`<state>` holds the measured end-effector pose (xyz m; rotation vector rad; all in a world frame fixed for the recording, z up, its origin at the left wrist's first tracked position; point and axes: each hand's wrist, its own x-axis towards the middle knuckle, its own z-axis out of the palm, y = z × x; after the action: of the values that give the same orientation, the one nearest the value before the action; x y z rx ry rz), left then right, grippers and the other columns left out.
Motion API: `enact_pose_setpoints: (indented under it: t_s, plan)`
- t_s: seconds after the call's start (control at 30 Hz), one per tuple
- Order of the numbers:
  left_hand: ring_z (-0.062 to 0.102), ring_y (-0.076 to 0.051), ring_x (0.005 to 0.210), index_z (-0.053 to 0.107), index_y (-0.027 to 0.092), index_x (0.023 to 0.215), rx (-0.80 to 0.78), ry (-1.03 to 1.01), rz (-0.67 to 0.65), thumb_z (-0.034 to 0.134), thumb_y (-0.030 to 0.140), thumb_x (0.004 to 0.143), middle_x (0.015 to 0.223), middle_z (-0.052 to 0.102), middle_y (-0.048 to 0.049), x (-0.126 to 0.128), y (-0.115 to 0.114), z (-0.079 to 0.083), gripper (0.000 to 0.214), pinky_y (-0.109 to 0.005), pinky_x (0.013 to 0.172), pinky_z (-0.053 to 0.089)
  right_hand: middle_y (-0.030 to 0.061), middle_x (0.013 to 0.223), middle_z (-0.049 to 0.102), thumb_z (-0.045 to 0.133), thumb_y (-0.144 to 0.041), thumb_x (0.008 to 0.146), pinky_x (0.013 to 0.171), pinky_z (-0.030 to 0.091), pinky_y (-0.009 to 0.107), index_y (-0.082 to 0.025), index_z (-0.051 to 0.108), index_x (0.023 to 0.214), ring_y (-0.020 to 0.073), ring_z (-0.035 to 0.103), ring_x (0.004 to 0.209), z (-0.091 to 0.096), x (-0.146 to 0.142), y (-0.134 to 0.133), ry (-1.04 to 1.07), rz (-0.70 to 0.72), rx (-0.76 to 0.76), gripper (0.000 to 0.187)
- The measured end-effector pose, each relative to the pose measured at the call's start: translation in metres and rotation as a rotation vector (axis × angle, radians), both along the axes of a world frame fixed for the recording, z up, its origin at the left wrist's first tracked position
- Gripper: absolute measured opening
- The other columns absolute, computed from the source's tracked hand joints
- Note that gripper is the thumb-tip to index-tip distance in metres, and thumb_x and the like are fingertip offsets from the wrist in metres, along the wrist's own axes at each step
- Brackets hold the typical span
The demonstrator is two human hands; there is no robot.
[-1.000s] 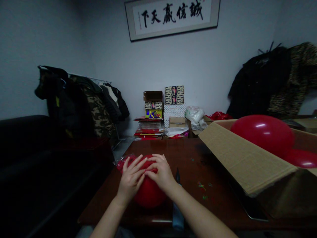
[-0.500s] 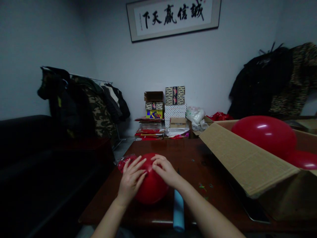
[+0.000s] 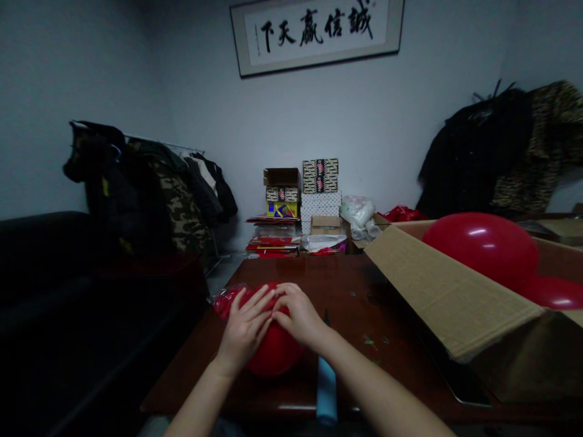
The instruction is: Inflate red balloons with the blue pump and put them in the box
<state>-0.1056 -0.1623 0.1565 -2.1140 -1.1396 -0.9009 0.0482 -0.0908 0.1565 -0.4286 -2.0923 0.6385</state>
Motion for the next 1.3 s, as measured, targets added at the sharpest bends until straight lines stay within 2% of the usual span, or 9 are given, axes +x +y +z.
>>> enact_pose_setpoints:
  t_s: [0.2, 0.37, 0.43, 0.53, 0.7, 0.9, 1.0, 1.13, 1.3]
  plan:
    - [0.043, -0.023, 0.121, 0.063, 0.02, 0.088, -0.03, -0.031, -0.016, 0.05, 0.011, 0.081, 0.122, 0.057, -0.008, -0.001, -0.001, 0.003, 0.017, -0.054, 0.103, 0.02, 0.0047, 0.105, 0.054, 0.052, -0.022, 0.079, 0.093, 0.034, 0.036, -0.022, 0.056, 0.075, 0.0181, 0.046, 0.106, -0.008, -0.004, -0.003, 0.1, 0.037, -0.103, 0.006]
    - [0.042, -0.024, 0.122, 0.065, 0.022, 0.083, -0.115, -0.195, -0.01, 0.052, 0.016, 0.081, 0.123, 0.056, -0.007, -0.005, 0.0, 0.002, 0.014, -0.056, 0.102, 0.023, 0.0062, 0.111, 0.054, 0.04, -0.029, 0.084, 0.086, 0.041, 0.034, -0.02, 0.051, 0.072, 0.0175, 0.052, 0.103, -0.01, 0.002, 0.006, 0.126, 0.148, -0.243, 0.019]
    - [0.042, -0.024, 0.121, 0.065, 0.022, 0.083, -0.14, -0.283, -0.023, 0.053, 0.017, 0.081, 0.122, 0.057, -0.0067, -0.007, 0.001, 0.0, 0.014, -0.055, 0.102, 0.026, 0.0057, 0.108, 0.056, 0.043, -0.032, 0.082, 0.081, 0.043, 0.032, -0.02, 0.049, 0.068, 0.0175, 0.055, 0.097, -0.008, 0.009, 0.012, 0.1, 0.197, -0.269, 0.02]
    - [0.045, -0.023, 0.119, 0.066, 0.022, 0.083, -0.146, -0.383, -0.065, 0.054, 0.017, 0.079, 0.117, 0.06, -0.0066, -0.009, 0.0, -0.004, 0.014, -0.054, 0.101, 0.029, 0.0035, 0.1, 0.059, 0.06, -0.033, 0.071, 0.079, 0.044, 0.031, -0.019, 0.048, 0.061, 0.0181, 0.057, 0.092, -0.006, 0.02, 0.019, 0.065, 0.217, -0.263, 0.021]
    - [0.048, -0.023, 0.115, 0.066, 0.021, 0.08, -0.121, -0.476, -0.036, 0.055, 0.016, 0.079, 0.111, 0.062, -0.0067, -0.009, 0.002, -0.008, 0.012, -0.052, 0.099, 0.033, 0.0034, 0.094, 0.056, 0.058, -0.03, 0.074, 0.087, 0.038, 0.035, -0.021, 0.049, 0.066, 0.0188, 0.052, 0.098, -0.007, 0.019, 0.018, 0.223, -0.033, -0.198, 0.015]
    - [0.048, -0.023, 0.114, 0.065, 0.023, 0.08, -0.115, -0.264, 0.016, 0.054, 0.015, 0.078, 0.104, 0.066, -0.0044, -0.006, 0.002, -0.003, 0.013, -0.059, 0.103, 0.019, 0.0042, 0.096, 0.052, 0.061, -0.035, 0.073, 0.094, 0.031, 0.039, -0.023, 0.053, 0.069, 0.021, 0.046, 0.104, -0.009, 0.006, 0.007, 0.427, -0.351, -0.155, 0.015]
    - [0.048, -0.023, 0.114, 0.065, 0.023, 0.081, -0.066, -0.216, 0.07, 0.054, 0.015, 0.079, 0.102, 0.066, -0.0039, -0.007, -0.003, 0.005, 0.014, -0.06, 0.104, 0.014, 0.0033, 0.089, 0.054, 0.064, -0.04, 0.07, 0.088, 0.035, 0.036, -0.022, 0.058, 0.062, 0.02, 0.05, 0.093, -0.006, 0.004, 0.006, 0.427, -0.383, -0.197, 0.021]
    - [0.049, -0.024, 0.113, 0.064, 0.022, 0.081, -0.043, -0.177, 0.089, 0.053, 0.014, 0.08, 0.102, 0.067, -0.0046, -0.006, -0.007, 0.015, 0.014, -0.06, 0.103, 0.012, 0.0029, 0.08, 0.057, 0.058, -0.045, 0.076, 0.077, 0.041, 0.031, -0.021, 0.063, 0.057, 0.0165, 0.055, 0.079, -0.002, 0.0, 0.005, 0.387, -0.33, -0.289, 0.031]
    - [0.05, -0.024, 0.112, 0.064, 0.022, 0.081, -0.037, -0.153, 0.074, 0.051, 0.015, 0.081, 0.101, 0.067, -0.0051, 0.0, -0.009, 0.017, 0.015, -0.061, 0.103, 0.012, 0.0044, 0.084, 0.061, 0.051, -0.047, 0.081, 0.078, 0.043, 0.031, -0.021, 0.069, 0.076, 0.0174, 0.057, 0.083, -0.005, -0.01, 0.006, 0.382, -0.268, -0.335, 0.033]
